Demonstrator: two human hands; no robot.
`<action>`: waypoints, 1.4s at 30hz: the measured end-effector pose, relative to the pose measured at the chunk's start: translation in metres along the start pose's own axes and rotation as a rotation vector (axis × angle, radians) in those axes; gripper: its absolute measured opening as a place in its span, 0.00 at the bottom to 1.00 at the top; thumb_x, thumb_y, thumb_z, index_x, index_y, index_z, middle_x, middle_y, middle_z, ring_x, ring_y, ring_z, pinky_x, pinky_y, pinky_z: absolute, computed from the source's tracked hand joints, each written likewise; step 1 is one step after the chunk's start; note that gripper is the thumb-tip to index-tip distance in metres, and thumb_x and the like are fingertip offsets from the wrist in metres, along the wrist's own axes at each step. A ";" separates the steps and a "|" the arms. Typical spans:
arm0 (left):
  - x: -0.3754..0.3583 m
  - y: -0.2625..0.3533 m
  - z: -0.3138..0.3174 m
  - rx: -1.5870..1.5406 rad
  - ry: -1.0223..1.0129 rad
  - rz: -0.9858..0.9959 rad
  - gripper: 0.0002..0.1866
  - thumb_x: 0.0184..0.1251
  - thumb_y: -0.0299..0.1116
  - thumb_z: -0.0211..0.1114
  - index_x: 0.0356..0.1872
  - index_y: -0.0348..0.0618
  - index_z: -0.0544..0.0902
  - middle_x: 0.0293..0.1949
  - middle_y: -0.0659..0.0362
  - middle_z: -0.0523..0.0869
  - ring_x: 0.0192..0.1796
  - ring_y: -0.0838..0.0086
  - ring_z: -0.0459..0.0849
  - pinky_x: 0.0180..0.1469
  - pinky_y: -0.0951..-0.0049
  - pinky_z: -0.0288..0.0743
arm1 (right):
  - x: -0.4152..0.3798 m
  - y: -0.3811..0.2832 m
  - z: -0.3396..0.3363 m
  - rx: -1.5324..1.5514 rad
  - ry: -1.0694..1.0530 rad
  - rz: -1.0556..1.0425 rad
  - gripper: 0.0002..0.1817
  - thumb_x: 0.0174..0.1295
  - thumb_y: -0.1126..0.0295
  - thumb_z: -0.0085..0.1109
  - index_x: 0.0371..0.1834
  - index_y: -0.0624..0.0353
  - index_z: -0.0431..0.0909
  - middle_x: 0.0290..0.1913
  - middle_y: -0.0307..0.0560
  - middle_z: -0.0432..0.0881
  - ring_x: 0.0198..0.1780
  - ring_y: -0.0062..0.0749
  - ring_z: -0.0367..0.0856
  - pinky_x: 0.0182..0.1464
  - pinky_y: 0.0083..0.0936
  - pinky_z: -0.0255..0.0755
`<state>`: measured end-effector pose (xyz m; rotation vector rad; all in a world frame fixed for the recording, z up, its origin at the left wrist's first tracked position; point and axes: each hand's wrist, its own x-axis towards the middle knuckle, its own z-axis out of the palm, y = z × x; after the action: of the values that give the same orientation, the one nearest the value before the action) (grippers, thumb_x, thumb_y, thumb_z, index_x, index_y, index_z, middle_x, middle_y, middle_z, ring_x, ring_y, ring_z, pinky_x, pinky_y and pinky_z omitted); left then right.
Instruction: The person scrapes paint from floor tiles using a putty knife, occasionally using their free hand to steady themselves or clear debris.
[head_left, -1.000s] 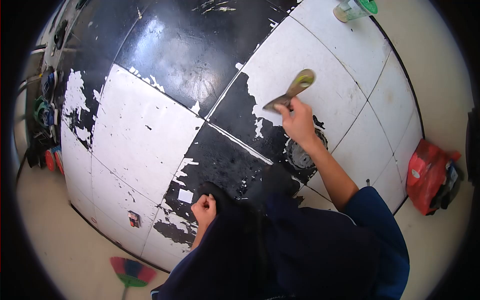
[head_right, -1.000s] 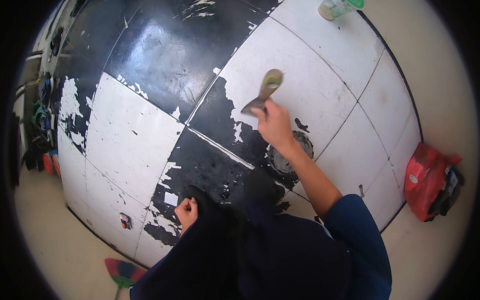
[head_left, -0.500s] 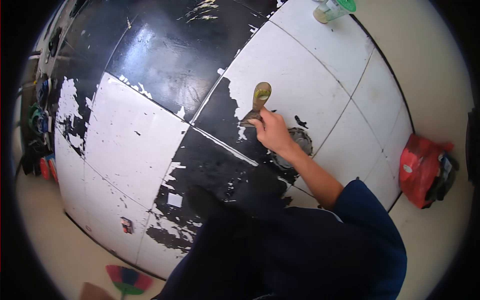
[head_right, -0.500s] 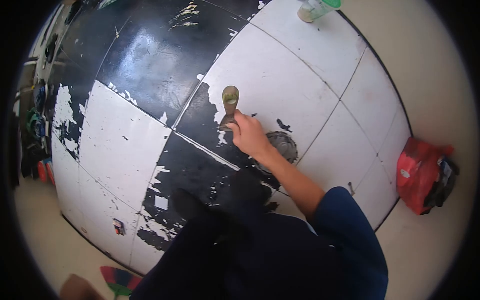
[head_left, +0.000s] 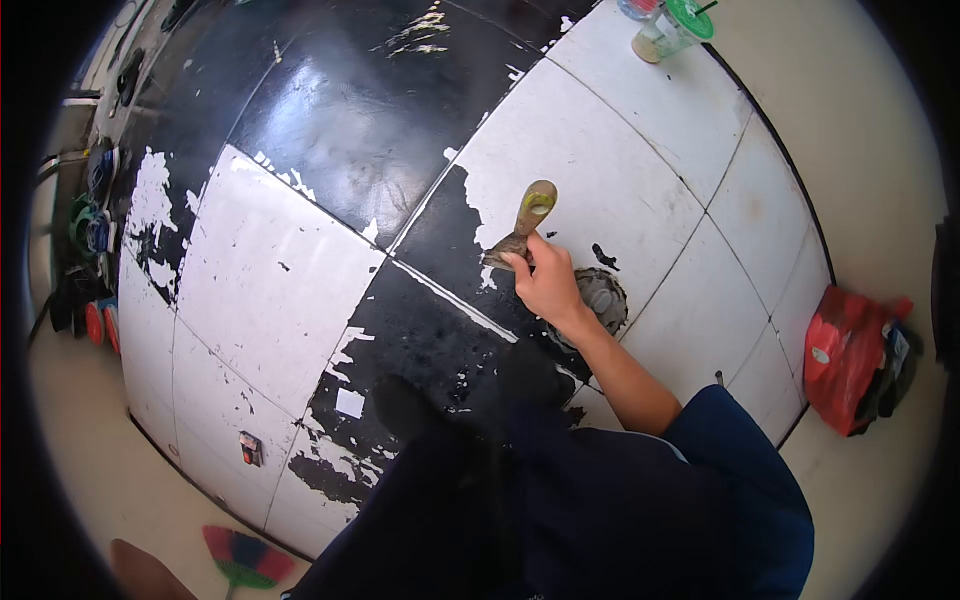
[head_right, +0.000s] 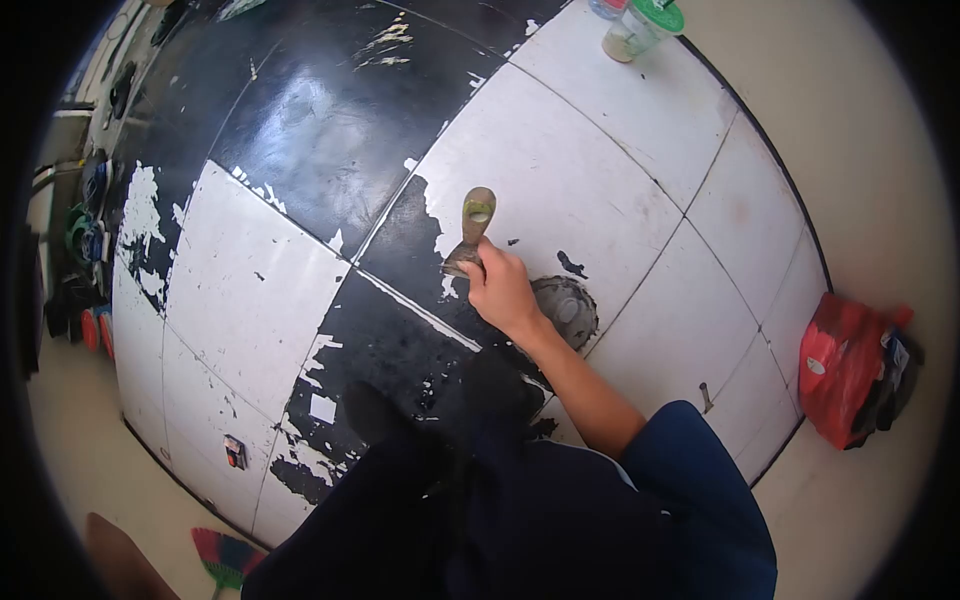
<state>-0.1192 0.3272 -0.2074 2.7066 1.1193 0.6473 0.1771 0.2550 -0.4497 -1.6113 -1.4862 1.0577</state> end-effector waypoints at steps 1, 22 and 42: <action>0.001 0.000 0.001 -0.003 0.003 0.000 0.15 0.67 0.36 0.57 0.47 0.36 0.81 0.50 0.48 0.85 0.56 0.56 0.82 0.64 0.53 0.72 | 0.000 0.002 0.000 -0.019 0.003 -0.003 0.09 0.65 0.77 0.62 0.45 0.67 0.74 0.33 0.64 0.83 0.37 0.66 0.83 0.38 0.48 0.75; 0.034 0.014 -0.044 -0.027 -0.061 0.096 0.15 0.70 0.31 0.57 0.53 0.37 0.80 0.55 0.52 0.85 0.57 0.63 0.82 0.63 0.63 0.75 | 0.029 0.006 -0.011 -0.001 0.096 0.090 0.05 0.64 0.78 0.59 0.40 0.67 0.75 0.33 0.65 0.82 0.38 0.67 0.82 0.38 0.49 0.75; -0.079 0.006 0.245 -0.216 -0.185 -0.403 0.24 0.67 0.32 0.66 0.64 0.43 0.78 0.70 0.48 0.75 0.76 0.50 0.68 0.76 0.46 0.60 | 0.024 0.007 -0.011 -0.088 0.093 -0.158 0.05 0.65 0.75 0.61 0.40 0.66 0.77 0.33 0.62 0.83 0.37 0.64 0.82 0.38 0.47 0.76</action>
<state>-0.0569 0.2756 -0.4519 2.2164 1.3973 0.4147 0.1899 0.2782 -0.4540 -1.5520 -1.5878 0.8290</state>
